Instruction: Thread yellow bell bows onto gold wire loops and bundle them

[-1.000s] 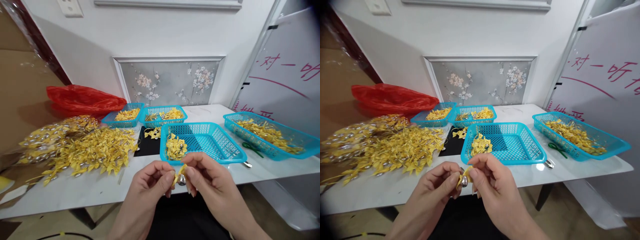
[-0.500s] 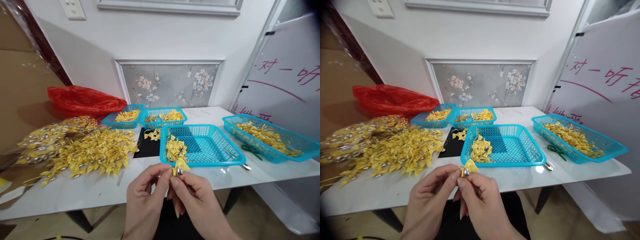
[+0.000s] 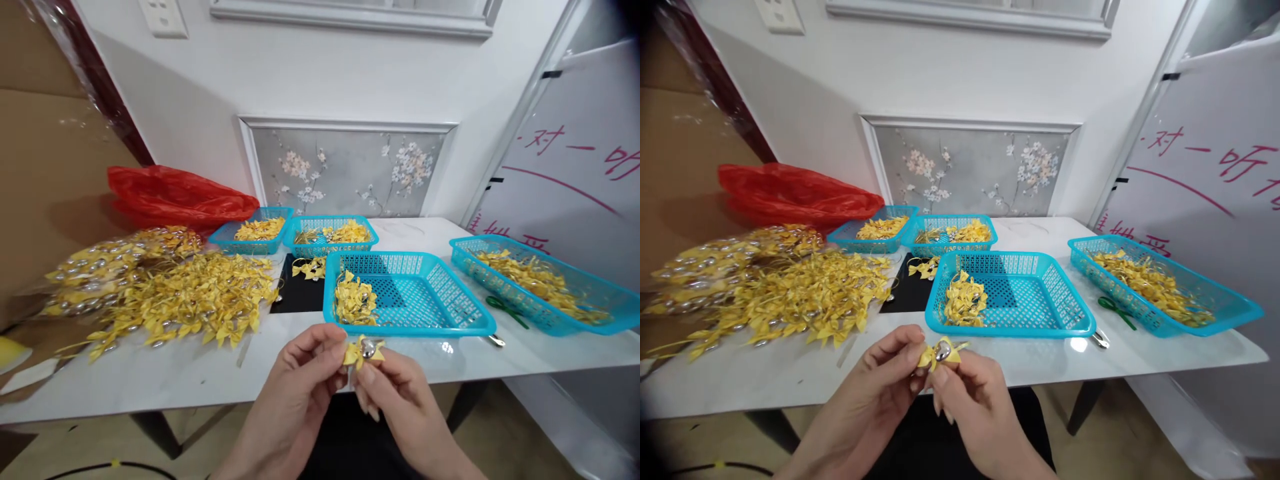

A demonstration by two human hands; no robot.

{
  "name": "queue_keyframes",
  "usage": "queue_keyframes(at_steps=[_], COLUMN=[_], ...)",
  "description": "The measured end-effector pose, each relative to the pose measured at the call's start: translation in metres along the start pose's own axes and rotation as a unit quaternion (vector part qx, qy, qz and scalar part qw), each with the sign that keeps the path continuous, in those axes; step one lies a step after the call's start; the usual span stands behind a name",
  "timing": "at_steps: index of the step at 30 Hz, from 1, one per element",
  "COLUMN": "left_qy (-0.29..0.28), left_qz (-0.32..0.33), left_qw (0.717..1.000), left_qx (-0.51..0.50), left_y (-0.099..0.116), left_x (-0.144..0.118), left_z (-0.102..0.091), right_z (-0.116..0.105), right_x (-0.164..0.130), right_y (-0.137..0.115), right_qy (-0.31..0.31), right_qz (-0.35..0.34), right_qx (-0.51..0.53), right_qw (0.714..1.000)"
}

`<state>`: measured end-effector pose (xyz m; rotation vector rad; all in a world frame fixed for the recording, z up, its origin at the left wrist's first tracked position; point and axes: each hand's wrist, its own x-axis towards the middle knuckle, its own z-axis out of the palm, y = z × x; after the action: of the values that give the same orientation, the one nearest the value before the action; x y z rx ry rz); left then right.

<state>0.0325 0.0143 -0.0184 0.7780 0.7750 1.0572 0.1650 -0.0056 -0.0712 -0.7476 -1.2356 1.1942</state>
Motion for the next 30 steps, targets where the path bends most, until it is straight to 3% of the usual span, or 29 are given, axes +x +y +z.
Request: queue_keyframes(at_steps=[3, 6, 10, 14, 16, 19, 23, 30], left_qy=[-0.014, -0.020, -0.029, -0.045, -0.041, -0.051, -0.087, -0.034], left_qz=[0.068, 0.148, 0.173, 0.200, 0.186, 0.133, 0.096, 0.030], left_qw=[0.993, 0.963, 0.935, 0.912, 0.922, 0.959, 0.974, 0.994], left_qx=[0.094, 0.226, 0.308, 0.355, 0.338, 0.245, 0.188, 0.101], left_y=[0.001, 0.002, 0.006, 0.010, 0.011, 0.011, 0.009, 0.004], left_x=[-0.001, -0.003, -0.007, -0.008, -0.008, -0.009, -0.010, -0.010], left_z=[-0.002, -0.006, -0.004, 0.001, 0.001, -0.003, -0.004, 0.000], right_z=[-0.003, -0.016, -0.031, -0.024, -0.017, -0.010, -0.005, -0.004], right_x=[0.002, 0.003, 0.004, 0.002, 0.001, -0.001, -0.005, -0.007], right_y=[-0.010, -0.021, -0.029, -0.033, -0.034, -0.035, -0.038, -0.038], right_qy=[-0.026, -0.040, -0.021, -0.040, -0.033, 0.007, 0.053, 0.050], right_qz=[0.027, 0.054, 0.064, 0.093, 0.085, 0.058, 0.017, -0.064], right_qx=[-0.025, -0.023, -0.006, -0.016, 0.004, -0.004, -0.116, -0.228], right_qw=[0.999, 0.997, 0.998, 0.995, 0.996, 0.998, 0.992, 0.970])
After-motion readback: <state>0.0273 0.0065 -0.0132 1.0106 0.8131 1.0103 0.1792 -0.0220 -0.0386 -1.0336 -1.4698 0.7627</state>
